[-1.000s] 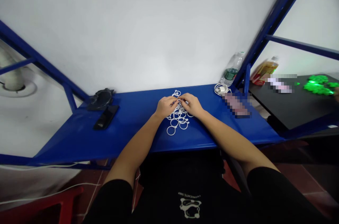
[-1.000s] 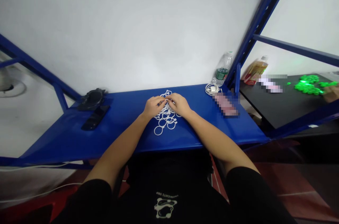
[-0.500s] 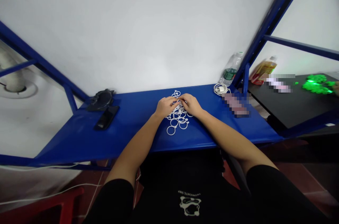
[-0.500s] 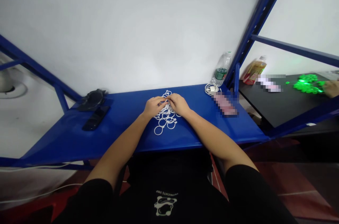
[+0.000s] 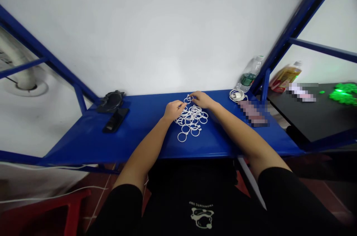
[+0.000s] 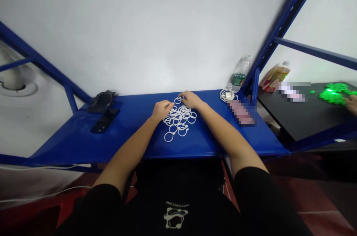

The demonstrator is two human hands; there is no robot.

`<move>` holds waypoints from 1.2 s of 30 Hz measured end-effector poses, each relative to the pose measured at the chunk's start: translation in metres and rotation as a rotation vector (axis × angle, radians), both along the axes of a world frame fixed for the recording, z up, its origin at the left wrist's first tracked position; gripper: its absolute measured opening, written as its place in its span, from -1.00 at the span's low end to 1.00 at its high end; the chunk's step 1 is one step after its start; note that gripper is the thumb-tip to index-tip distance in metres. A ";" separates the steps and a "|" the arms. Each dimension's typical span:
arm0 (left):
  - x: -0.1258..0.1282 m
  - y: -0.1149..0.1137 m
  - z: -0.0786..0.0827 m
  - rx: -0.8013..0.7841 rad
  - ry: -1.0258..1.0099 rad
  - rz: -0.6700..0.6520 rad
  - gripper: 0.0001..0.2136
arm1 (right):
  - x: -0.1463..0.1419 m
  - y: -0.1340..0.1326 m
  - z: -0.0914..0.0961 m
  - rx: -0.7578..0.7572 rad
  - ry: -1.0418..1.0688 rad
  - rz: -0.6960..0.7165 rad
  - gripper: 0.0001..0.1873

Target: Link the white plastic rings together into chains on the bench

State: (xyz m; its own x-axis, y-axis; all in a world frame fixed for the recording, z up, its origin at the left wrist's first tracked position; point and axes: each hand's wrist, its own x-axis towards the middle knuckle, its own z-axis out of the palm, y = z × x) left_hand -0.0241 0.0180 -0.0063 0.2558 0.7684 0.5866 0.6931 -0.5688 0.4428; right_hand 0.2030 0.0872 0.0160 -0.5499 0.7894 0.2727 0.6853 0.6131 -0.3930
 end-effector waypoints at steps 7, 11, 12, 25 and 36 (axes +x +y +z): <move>-0.002 0.003 -0.002 -0.013 -0.007 0.023 -0.65 | -0.005 0.024 0.001 -0.024 -0.308 0.029 -0.60; 0.000 0.005 -0.004 -0.047 0.025 0.022 -0.64 | 0.026 0.014 -0.007 0.032 -0.340 -0.052 -0.67; 0.001 0.004 -0.004 -0.055 0.032 0.016 -0.64 | 0.035 0.012 -0.009 0.043 -0.326 -0.074 -0.69; 0.001 0.004 -0.004 -0.106 0.037 -0.016 -0.71 | 0.082 -0.008 -0.011 -0.021 -0.106 -0.277 -0.85; 0.002 0.001 -0.001 -0.112 0.024 -0.015 -0.74 | 0.063 -0.021 -0.014 0.004 0.199 -0.336 -0.88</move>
